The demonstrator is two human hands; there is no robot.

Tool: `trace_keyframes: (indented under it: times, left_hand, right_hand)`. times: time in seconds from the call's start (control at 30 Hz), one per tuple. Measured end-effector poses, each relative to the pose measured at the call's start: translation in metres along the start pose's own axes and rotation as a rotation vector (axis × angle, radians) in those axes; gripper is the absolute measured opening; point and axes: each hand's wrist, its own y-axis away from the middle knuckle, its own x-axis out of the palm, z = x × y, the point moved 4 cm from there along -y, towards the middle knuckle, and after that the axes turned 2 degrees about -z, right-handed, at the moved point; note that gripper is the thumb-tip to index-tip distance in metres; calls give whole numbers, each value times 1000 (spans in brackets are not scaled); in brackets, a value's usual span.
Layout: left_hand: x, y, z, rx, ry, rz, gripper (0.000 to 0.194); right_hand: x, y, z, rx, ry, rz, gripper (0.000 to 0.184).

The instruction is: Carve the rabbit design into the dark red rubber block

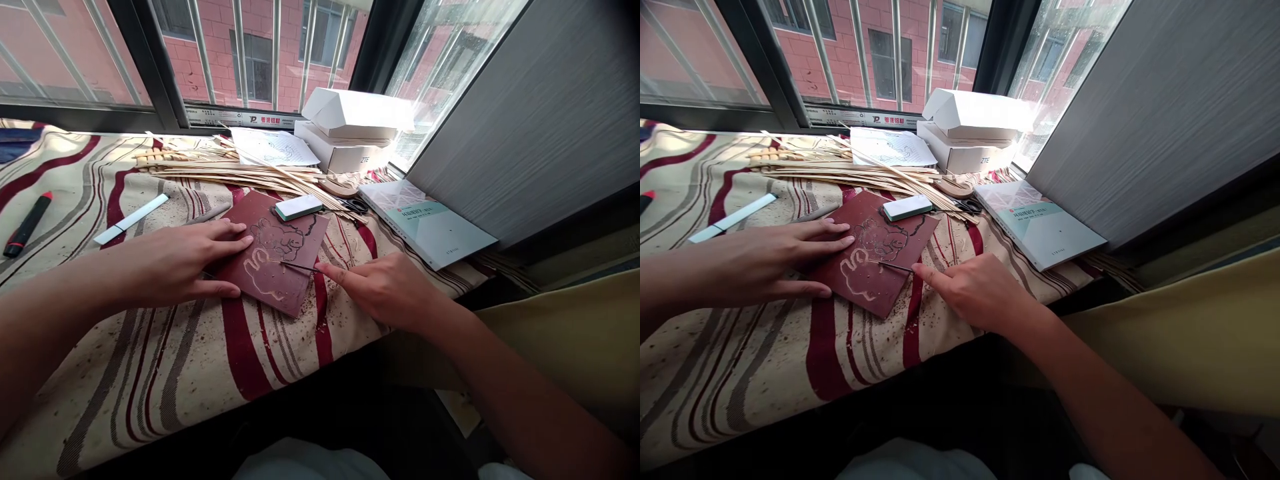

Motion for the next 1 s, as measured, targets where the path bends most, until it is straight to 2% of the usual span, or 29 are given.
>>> trace_keyframes:
  times: [0.17, 0.33, 0.53, 0.77, 0.87, 1.0]
  left_hand:
    - [-3, 0, -3, -30, -11, 36, 91]
    - [-5, 2, -4, -23, -15, 51, 91]
    - [-3, 2, -1, -7, 22, 37, 87]
    - [-8, -1, -7, -23, 23, 70, 93]
    - [-8, -1, -7, -31, 17, 86, 94]
    - [-7, 0, -6, -28, 21, 75, 94]
  right_hand:
    - [6, -5, 4, -17, -20, 30, 55]
    - [3, -12, -2, -37, -28, 73, 56]
    - [8, -8, -2, -29, -26, 27, 54]
    - [10, -10, 8, -20, -39, -2, 50]
    - [8, -9, 6, 10, -29, -28, 47]
    - [9, -9, 1, -3, -71, -7, 52]
